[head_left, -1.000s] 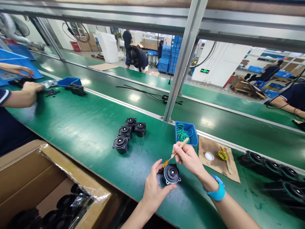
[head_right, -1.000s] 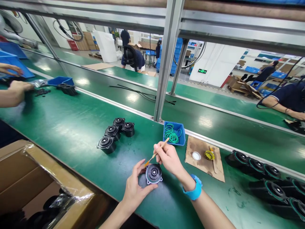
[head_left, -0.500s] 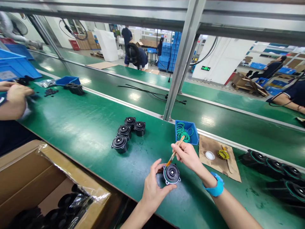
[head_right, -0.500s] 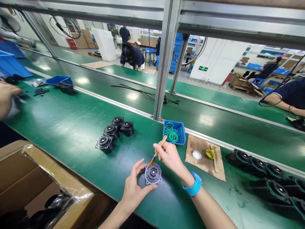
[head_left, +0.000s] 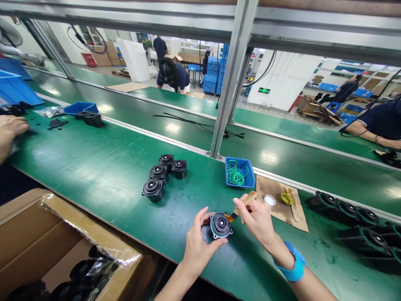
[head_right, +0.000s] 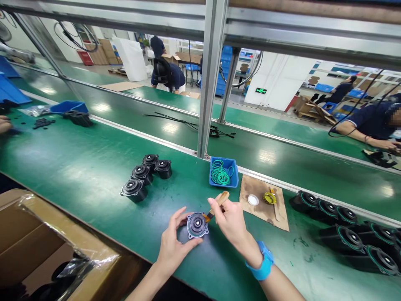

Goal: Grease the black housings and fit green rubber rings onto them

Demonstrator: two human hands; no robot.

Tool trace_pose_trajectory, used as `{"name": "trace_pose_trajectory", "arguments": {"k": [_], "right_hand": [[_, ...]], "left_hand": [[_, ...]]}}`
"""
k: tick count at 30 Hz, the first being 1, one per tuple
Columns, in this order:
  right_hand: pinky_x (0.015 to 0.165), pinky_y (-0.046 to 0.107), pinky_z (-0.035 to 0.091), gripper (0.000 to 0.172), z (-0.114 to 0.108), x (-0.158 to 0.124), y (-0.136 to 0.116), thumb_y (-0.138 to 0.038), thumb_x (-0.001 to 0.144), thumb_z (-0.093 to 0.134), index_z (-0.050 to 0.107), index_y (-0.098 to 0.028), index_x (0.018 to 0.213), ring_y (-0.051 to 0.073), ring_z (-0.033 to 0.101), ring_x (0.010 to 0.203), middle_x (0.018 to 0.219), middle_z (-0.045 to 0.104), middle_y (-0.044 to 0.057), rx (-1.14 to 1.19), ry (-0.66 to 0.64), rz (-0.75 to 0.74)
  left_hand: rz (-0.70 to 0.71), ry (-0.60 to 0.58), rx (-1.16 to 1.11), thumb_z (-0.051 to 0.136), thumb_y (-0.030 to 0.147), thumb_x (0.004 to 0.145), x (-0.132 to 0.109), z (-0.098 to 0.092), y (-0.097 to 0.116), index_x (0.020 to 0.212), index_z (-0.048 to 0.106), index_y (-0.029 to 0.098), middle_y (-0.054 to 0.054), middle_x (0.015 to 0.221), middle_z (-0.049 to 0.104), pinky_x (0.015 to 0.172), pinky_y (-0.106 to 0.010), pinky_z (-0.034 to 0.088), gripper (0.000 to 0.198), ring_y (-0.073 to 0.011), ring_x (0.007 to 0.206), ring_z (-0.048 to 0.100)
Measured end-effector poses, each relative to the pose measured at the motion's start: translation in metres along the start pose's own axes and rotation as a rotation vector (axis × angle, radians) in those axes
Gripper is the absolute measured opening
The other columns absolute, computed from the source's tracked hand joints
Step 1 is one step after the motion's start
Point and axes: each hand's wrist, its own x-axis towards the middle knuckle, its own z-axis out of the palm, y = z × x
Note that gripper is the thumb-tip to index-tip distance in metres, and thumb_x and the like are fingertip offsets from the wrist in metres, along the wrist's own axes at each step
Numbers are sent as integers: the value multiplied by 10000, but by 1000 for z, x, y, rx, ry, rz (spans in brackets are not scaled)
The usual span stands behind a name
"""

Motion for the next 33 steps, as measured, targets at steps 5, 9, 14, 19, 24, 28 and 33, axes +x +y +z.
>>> {"name": "trace_pose_trajectory", "arguments": {"k": [5, 9, 14, 19, 24, 28, 33], "right_hand": [[455, 205, 399, 629, 1, -19, -8, -309, 1036, 495, 442, -215, 417, 120, 610, 453, 394, 511, -7, 20, 59, -197], [458, 191, 397, 624, -1, -26, -19, -276, 1038, 498, 456, -198, 420, 95, 583, 423, 406, 518, -13, 18, 42, -207], [494, 175, 425, 609, 0, -23, -33, -351, 1060, 454, 540, -182, 481, 75, 573, 447, 533, 594, -1, 149, -27, -238], [476, 189, 402, 451, 6, -28, -27, -403, 1061, 451, 630, -174, 717, 84, 535, 440, 548, 592, -23, 141, -137, -321], [505, 217, 391, 410, -5, -33, -8, -369, 1070, 439, 606, -182, 746, 101, 536, 486, 588, 616, -2, 81, -245, -447], [510, 228, 397, 345, -21, -28, -5, -339, 1061, 476, 605, -187, 779, 106, 542, 493, 606, 625, 1, 56, -289, -509], [521, 215, 469, 279, -36, -24, -5, -321, 1058, 483, 665, -205, 882, 111, 586, 502, 599, 639, -10, 245, -80, -376]], "left_hand": [[-41, -21, -5, 871, 194, 654, 2, -1, 4, 1330, 400, 247, -47, 1181, 727, 946, -396, 578, 826, -206, 1004, 724], [-46, -33, -15, 862, 180, 658, 1, -1, 4, 1342, 387, 257, -46, 1200, 716, 950, -392, 575, 837, -204, 1015, 718], [-31, -40, -38, 837, 193, 681, 0, -1, 2, 1339, 388, 270, -45, 1207, 709, 953, -396, 573, 800, -204, 1027, 715], [-42, -28, -53, 823, 246, 705, 0, -1, 4, 1325, 396, 261, -51, 1180, 718, 923, -386, 585, 753, -203, 996, 724], [-18, -34, -33, 822, 252, 713, 1, -1, 2, 1333, 391, 261, -46, 1196, 714, 945, -381, 573, 755, -198, 1014, 717], [-21, -32, -7, 837, 228, 698, 0, -1, 1, 1355, 380, 267, -40, 1201, 710, 958, -387, 565, 801, -202, 1019, 716], [-36, -48, 22, 828, 165, 678, 0, -2, 2, 1364, 378, 259, -60, 1233, 695, 986, -423, 551, 826, -218, 1041, 709]]}}
